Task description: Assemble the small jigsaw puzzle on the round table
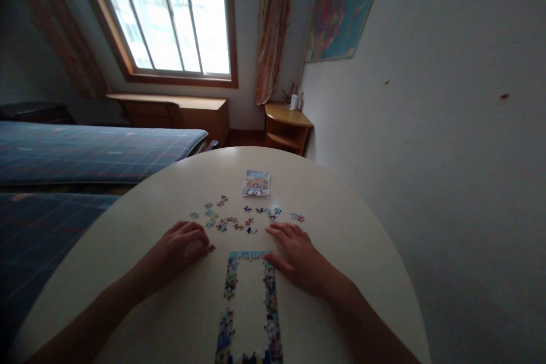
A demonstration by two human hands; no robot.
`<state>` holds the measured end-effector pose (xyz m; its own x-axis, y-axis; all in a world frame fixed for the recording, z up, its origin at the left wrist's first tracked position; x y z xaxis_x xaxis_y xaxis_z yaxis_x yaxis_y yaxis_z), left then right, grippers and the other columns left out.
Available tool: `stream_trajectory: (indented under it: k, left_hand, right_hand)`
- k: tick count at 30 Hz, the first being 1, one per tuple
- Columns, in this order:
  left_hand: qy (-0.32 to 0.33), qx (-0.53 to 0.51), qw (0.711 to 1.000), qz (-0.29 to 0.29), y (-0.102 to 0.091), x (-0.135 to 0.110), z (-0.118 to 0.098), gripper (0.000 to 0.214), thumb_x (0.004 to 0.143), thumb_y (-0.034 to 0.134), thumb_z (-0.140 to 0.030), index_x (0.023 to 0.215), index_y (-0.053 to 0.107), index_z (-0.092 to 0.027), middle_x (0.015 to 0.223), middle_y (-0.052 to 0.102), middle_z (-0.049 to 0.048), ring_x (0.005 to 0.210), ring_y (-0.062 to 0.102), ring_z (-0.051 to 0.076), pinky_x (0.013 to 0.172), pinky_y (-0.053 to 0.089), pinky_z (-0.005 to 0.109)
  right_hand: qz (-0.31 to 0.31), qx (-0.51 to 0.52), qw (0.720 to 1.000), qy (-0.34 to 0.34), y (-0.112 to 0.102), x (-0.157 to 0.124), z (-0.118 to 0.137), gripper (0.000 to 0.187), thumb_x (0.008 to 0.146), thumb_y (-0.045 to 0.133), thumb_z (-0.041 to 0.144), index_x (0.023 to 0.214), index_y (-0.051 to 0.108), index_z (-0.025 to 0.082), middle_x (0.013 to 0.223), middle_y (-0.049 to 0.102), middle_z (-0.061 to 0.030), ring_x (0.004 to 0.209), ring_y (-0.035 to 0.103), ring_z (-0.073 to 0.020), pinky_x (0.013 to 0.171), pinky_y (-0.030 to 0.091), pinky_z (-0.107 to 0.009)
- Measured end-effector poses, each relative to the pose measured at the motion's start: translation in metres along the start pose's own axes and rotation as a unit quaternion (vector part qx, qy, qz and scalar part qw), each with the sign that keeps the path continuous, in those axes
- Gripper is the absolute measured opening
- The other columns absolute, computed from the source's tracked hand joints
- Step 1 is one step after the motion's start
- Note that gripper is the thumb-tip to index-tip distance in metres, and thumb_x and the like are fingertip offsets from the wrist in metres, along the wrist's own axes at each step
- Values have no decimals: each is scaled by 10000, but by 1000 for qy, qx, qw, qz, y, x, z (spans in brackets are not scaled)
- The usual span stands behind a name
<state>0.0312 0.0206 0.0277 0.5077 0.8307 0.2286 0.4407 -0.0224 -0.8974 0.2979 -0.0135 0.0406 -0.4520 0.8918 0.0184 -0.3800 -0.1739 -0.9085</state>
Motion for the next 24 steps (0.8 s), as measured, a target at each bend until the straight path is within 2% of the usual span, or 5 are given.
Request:
stream_trajectory:
  k: [8,15,24]
  left_hand:
    - [3,-11,1000,12,0,3,-5,74,883,645,-271,827,654,-223,916,700,25,947,609,229,865,487,376]
    - [-20,-19,999,16,0,2,-5,60,878,634,-256,833,645,-218,902,709,40,934,620,237,857,483,384]
    - [-41,-24,998,34,0,5,-8,81,866,575,-165,812,617,-209,848,704,34,906,630,234,868,475,394]
  right_hand:
    - [22,20,1000,3,-3,-3,6,559,957,460,531,1426,463,228,1498,438,-104,1397,350,-269,1174,267,-484]
    - [46,29,998,17,-4,-5,8,581,958,444,553,1445,443,236,1516,414,-93,1414,321,-263,1182,256,-477]
    - [36,37,999,3,-4,-7,11,558,955,473,526,1437,452,245,1509,424,-94,1413,327,-264,1175,274,-485]
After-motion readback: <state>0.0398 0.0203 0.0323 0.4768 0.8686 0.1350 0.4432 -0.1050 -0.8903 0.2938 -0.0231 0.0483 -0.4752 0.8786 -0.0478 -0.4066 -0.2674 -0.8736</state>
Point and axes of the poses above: each hand's wrist, its own x-axis towards the middle knuckle, its own y-axis out of the palm, z = x × y, the point moved 6 cm from there along x, towards the middle knuckle
